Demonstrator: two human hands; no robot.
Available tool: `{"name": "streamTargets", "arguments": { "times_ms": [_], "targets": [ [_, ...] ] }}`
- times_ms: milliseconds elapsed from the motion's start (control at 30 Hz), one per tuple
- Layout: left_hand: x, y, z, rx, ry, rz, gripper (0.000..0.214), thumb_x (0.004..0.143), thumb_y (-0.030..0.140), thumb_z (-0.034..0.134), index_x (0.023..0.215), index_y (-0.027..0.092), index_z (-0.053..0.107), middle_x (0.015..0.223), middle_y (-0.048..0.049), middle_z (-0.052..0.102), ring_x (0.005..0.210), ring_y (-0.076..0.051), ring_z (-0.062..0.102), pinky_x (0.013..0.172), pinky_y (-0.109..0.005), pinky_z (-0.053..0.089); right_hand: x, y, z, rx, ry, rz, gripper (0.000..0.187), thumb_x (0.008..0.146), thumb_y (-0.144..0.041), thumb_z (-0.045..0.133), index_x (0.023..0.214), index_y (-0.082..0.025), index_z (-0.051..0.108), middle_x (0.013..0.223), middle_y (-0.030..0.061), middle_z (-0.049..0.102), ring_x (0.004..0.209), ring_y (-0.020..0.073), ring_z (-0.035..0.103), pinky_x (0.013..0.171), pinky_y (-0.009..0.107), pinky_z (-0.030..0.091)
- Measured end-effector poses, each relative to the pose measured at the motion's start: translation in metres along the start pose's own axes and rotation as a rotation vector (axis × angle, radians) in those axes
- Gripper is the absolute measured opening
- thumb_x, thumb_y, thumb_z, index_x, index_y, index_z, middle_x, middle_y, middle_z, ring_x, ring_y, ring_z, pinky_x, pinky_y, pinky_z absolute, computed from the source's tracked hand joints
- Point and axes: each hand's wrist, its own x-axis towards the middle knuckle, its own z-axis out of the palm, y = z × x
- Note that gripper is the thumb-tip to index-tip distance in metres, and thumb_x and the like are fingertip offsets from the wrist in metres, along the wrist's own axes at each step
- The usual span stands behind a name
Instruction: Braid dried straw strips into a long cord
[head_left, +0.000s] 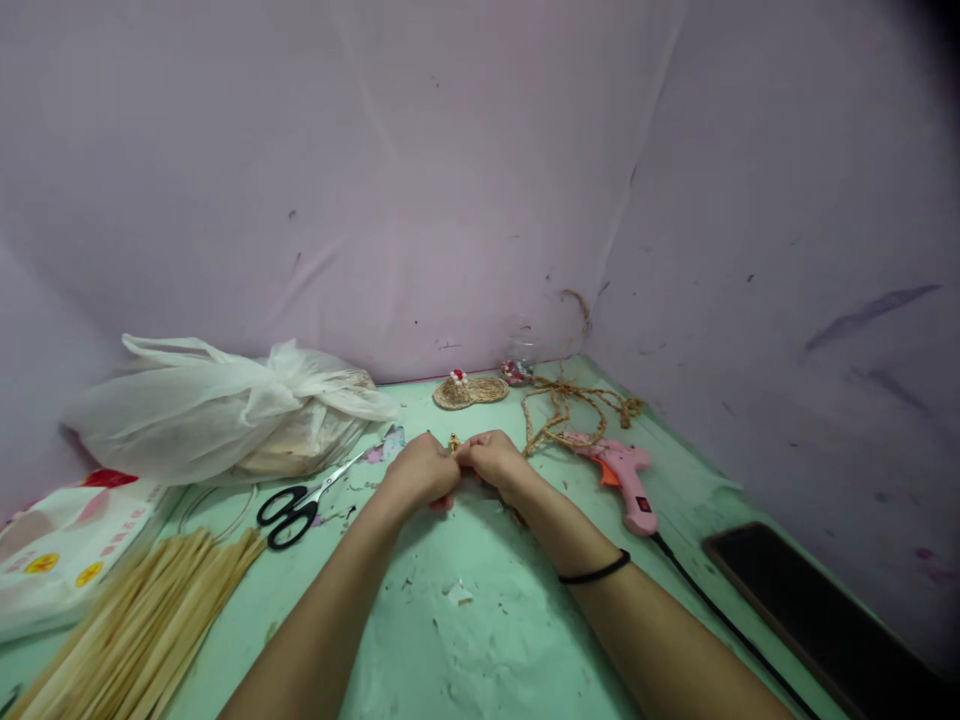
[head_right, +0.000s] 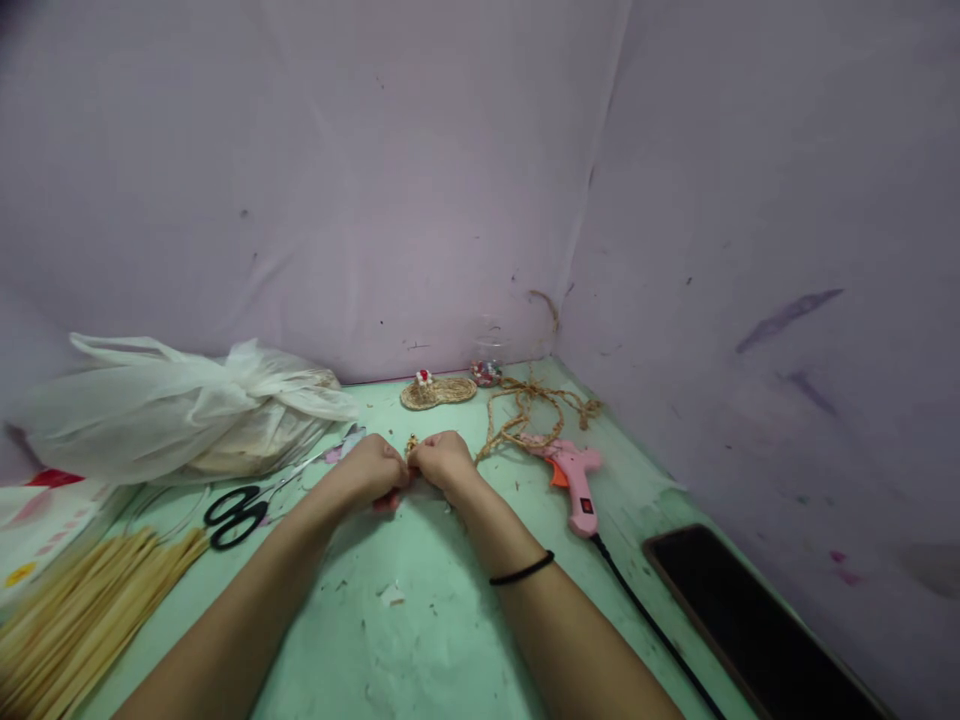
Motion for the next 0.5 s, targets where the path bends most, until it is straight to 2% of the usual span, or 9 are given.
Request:
{"name": "streamTargets", "arguments": {
  "times_ms": [67,167,267,333,400,500],
  "targets": [
    [-0.004,0.006,0.008,0.144,0.093,0.0,0.01,0.055,0.018,0.051,0.053,0.014,0.06,0.047,-0.0082,0.057,0.054,-0.019,0.056,0.052,-0.025,0.036,-0.001,0.0,0.0,0.023,0.005,0.01,0.006,0.054,-0.011,0.053,0.052,-0.013,0.058,0.032,-0.0058,0.038,0.034,0.006,0.03,0.036,0.019,0.021],
    [-0.007,0.01,0.015,0.3,0.202,0.068,0.018,0.055,0.019,0.051,0.067,0.015,0.064,0.063,-0.0125,0.063,0.072,-0.023,0.059,0.059,-0.027,0.037,-0.003,-0.001,0.0,0.06,0.004,0.019,0.007,0.053,-0.008,0.05,0.05,-0.013,0.055,0.034,-0.0055,0.039,0.035,0.0058,0.031,0.036,0.02,0.021],
    [-0.01,0.008,0.009,0.365,0.178,0.144,0.016,0.056,0.018,0.052,0.066,0.016,0.064,0.069,-0.0127,0.064,0.072,-0.023,0.059,0.058,-0.027,0.037,-0.006,-0.004,-0.001,0.091,0.001,0.015,0.009,0.052,-0.006,0.048,0.049,-0.013,0.052,0.036,-0.0054,0.04,0.035,0.0052,0.031,0.036,0.019,0.022],
    [-0.011,0.005,-0.004,0.294,0.072,0.13,0.011,0.058,0.022,0.054,0.059,0.014,0.062,0.06,-0.0104,0.062,0.059,-0.019,0.057,0.052,-0.025,0.036,-0.008,-0.006,-0.002,0.099,-0.009,0.011,0.009,0.053,-0.006,0.047,0.049,-0.013,0.052,0.035,-0.0057,0.038,0.034,0.0051,0.03,0.036,0.019,0.022],
    [-0.01,0.002,-0.018,0.095,0.026,0.046,0.017,0.062,0.027,0.054,0.054,0.012,0.059,0.049,-0.0071,0.057,0.044,-0.014,0.05,0.045,-0.023,0.033,-0.009,-0.006,-0.004,0.094,-0.024,0.005,0.008,0.055,-0.009,0.049,0.048,-0.013,0.053,0.031,-0.0062,0.034,0.032,0.0052,0.027,0.035,0.02,0.021],
    [-0.007,0.001,-0.027,-0.312,0.116,-0.09,0.015,0.068,0.024,0.051,0.065,0.011,0.058,0.049,-0.0027,0.055,0.033,-0.007,0.039,0.037,-0.021,0.027,-0.009,-0.006,-0.005,0.078,-0.042,-0.018,0.01,0.057,-0.013,0.051,0.048,-0.013,0.052,0.029,-0.0069,0.031,0.031,0.0051,0.024,0.035,0.02,0.02]
  ]
}}
